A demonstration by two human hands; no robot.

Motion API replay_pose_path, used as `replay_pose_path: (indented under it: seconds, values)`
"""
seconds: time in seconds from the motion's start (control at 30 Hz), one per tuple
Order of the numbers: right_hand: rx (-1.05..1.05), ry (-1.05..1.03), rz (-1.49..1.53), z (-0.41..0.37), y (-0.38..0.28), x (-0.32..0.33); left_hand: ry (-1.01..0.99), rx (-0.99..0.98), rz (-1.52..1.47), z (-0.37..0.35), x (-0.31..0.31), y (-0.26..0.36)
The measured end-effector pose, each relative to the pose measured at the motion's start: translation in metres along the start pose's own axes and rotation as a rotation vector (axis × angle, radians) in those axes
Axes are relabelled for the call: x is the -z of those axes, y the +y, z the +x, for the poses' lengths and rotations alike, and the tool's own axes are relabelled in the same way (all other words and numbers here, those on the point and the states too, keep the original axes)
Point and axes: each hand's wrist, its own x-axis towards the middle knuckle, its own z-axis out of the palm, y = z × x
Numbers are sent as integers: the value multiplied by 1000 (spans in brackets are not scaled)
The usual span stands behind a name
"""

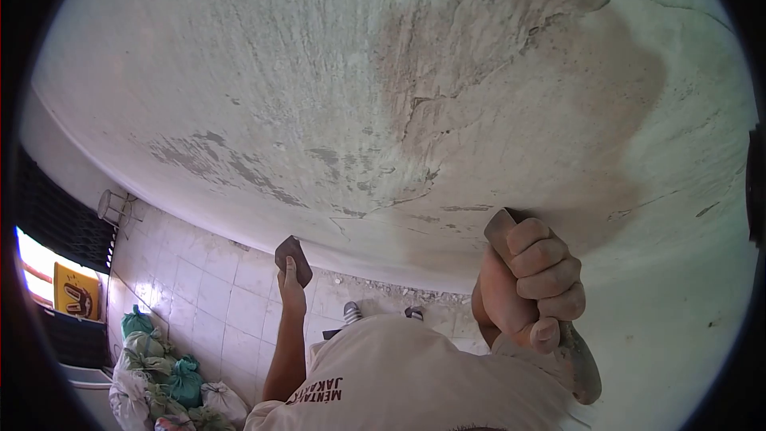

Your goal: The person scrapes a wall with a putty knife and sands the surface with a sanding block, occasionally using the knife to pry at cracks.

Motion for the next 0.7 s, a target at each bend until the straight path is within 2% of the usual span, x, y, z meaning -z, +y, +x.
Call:
replay_pose_path:
  seconds: [0.13,0.2,0.27,0.37,0.5,0.63,0.7]
  values:
    - [-19,-3,-55,1,-5,0,48,-17,21,-2,-4,4]
    - [-7,6,-51,2,-2,-6,140,-108,-50,1,-6,3]
    - [-82,3,-58,2,-4,-6,196,-231,-154,-1,-4,7]
    - [-115,-31,-66,-2,-10,3,371,-365,-135,-9,-12,37]
    - [18,29,-47,2,0,-9,273,-551,-143,-2,-10,58]
    - [-60,36,-65,-3,-6,-6,297,-761,-178,4,-26,84]
    - [-66,15,-104,-8,-7,-2,154,-1060,39,7,-33,115]
